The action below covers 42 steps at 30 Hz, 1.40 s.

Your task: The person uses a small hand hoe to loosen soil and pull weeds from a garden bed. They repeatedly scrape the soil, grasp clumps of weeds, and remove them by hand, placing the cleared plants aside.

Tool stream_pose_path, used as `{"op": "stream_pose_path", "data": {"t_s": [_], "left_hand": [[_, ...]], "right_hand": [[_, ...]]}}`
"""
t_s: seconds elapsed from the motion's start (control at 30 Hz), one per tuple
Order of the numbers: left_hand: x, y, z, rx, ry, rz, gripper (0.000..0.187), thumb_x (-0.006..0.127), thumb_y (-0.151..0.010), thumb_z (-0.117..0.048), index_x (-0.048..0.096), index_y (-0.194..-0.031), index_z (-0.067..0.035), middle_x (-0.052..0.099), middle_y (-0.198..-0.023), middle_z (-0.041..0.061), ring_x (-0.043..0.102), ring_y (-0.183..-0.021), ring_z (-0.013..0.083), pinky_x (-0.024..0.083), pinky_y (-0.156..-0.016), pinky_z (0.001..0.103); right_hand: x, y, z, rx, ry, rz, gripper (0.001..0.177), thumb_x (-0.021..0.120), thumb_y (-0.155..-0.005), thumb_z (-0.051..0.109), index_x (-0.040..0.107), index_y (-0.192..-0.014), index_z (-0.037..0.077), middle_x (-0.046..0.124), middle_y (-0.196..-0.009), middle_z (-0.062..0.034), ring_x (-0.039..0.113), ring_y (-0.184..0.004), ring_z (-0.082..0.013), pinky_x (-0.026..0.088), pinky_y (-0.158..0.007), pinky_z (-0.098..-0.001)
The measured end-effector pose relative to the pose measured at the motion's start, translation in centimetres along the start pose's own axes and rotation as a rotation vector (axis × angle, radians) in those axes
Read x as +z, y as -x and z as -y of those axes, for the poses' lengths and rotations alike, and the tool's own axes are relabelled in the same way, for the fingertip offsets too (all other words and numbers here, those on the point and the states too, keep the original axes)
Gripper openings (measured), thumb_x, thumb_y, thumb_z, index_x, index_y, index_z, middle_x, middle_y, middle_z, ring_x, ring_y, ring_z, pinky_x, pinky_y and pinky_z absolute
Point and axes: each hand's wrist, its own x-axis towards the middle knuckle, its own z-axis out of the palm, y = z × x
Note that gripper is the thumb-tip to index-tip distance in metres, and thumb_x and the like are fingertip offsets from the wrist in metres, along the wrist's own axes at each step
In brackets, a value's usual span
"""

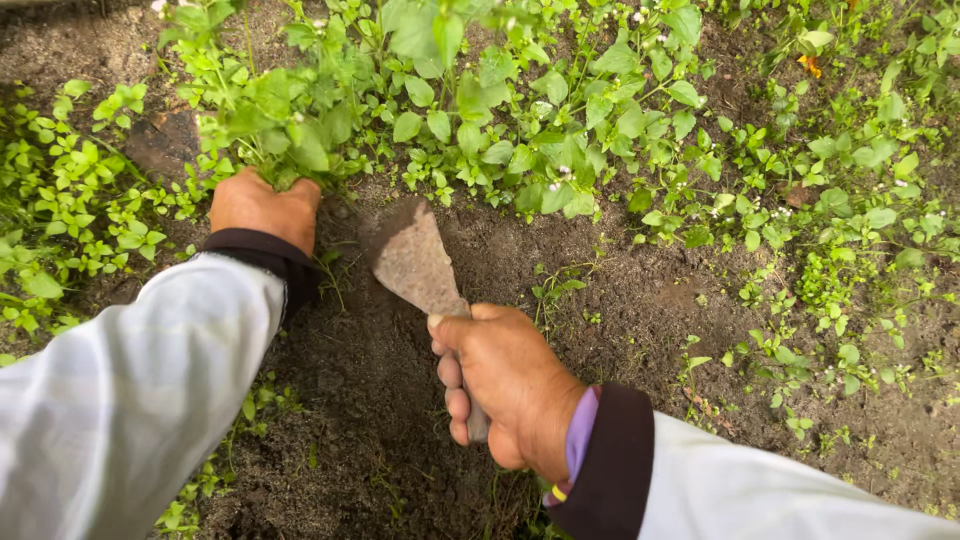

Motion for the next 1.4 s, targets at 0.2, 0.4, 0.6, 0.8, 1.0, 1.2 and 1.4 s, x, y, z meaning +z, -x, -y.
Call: {"op": "stream_pose_path", "data": {"t_s": [0.2, 0.4, 0.6, 0.8, 1.0, 1.2, 1.4], "left_hand": [[1.0, -1.8, -1.2, 0.023, -0.195, 0.149, 0.06, 0.09, -0.073, -0.042, 0.071, -0.113, -0.001, 0.072, -0.108, 0.024, 0.07, -0.098, 0.0391, 0.054, -0.089, 0.046], [2.1, -1.5, -0.8, 0.384, -0.334, 0.168, 0.052, 0.084, -0.081, -0.037, 0.074, -0.115, 0.0, 0.06, -0.118, 0.027, 0.062, -0.105, 0.0416, 0.05, -0.095, 0.045], [3.2, -1.9, 0.2, 0.412, -0.28, 0.137, 0.046, 0.079, -0.083, -0.027, 0.071, -0.117, 0.003, 0.062, -0.116, 0.026, 0.063, -0.105, 0.0414, 0.05, -0.092, 0.046], [3.0, -2.2, 0.8, 0.434, -0.284, 0.118, 0.033, 0.076, -0.085, -0.018, 0.072, -0.109, 0.004, 0.065, -0.116, 0.026, 0.063, -0.106, 0.0431, 0.05, -0.095, 0.047], [1.6, -0.7, 0.6, 0.261, -0.09, 0.074, 0.031, 0.076, -0.082, -0.017, 0.073, -0.108, 0.0, 0.071, -0.107, 0.024, 0.067, -0.102, 0.0423, 0.052, -0.091, 0.046], [-1.6, 0.3, 1.6, 0.079, 0.243, 0.119, 0.029, 0.073, -0.097, -0.031, 0.076, -0.108, -0.004, 0.075, -0.093, 0.019, 0.067, -0.085, 0.0319, 0.051, -0.079, 0.043], [-5.0, -1.8, 5.3, -0.076, 0.2, -0.011, 0.038, 0.074, -0.104, -0.036, 0.074, -0.106, 0.002, 0.074, -0.092, 0.017, 0.067, -0.08, 0.0216, 0.05, -0.078, 0.037]], "right_hand": [[0.7, -1.8, 1.4, 0.015, 0.025, 0.0, 0.022, 0.062, -0.096, 0.027, 0.053, -0.083, 0.011, 0.047, -0.062, 0.001, 0.042, -0.045, -0.0134, 0.04, -0.043, -0.0367], [1.5, -3.3, 2.3, 0.049, 0.03, 0.044, 0.025, 0.06, -0.098, 0.029, 0.053, -0.081, 0.013, 0.046, -0.062, 0.0017, 0.041, -0.046, -0.0134, 0.042, -0.046, -0.0374], [1.9, -3.9, 2.3, 0.024, 0.022, 0.059, 0.025, 0.062, -0.097, 0.028, 0.052, -0.081, 0.011, 0.045, -0.063, 0.0006, 0.04, -0.046, -0.0132, 0.039, -0.044, -0.0357], [2.4, -3.7, 2.6, -0.141, 0.206, 0.003, 0.018, 0.059, -0.095, 0.022, 0.048, -0.09, 0.009, 0.046, -0.064, -0.0036, 0.041, -0.043, -0.0171, 0.035, -0.038, -0.0394], [2.2, -2.0, 2.4, -0.22, 0.477, -0.027, 0.031, 0.053, -0.097, 0.032, 0.054, -0.103, 0.002, 0.051, -0.056, -0.0102, 0.047, -0.039, -0.0233, 0.04, -0.036, -0.0414], [2.6, 0.3, 1.8, -0.237, 0.582, -0.002, 0.032, 0.055, -0.094, 0.035, 0.058, -0.105, 0.005, 0.049, -0.055, -0.0067, 0.049, -0.04, -0.0193, 0.042, -0.036, -0.0388], [3.3, -0.3, 1.5, -0.226, 0.277, 0.056, 0.023, 0.06, -0.096, 0.026, 0.052, -0.091, 0.004, 0.049, -0.061, -0.0013, 0.045, -0.042, -0.0179, 0.037, -0.036, -0.0398]]}}
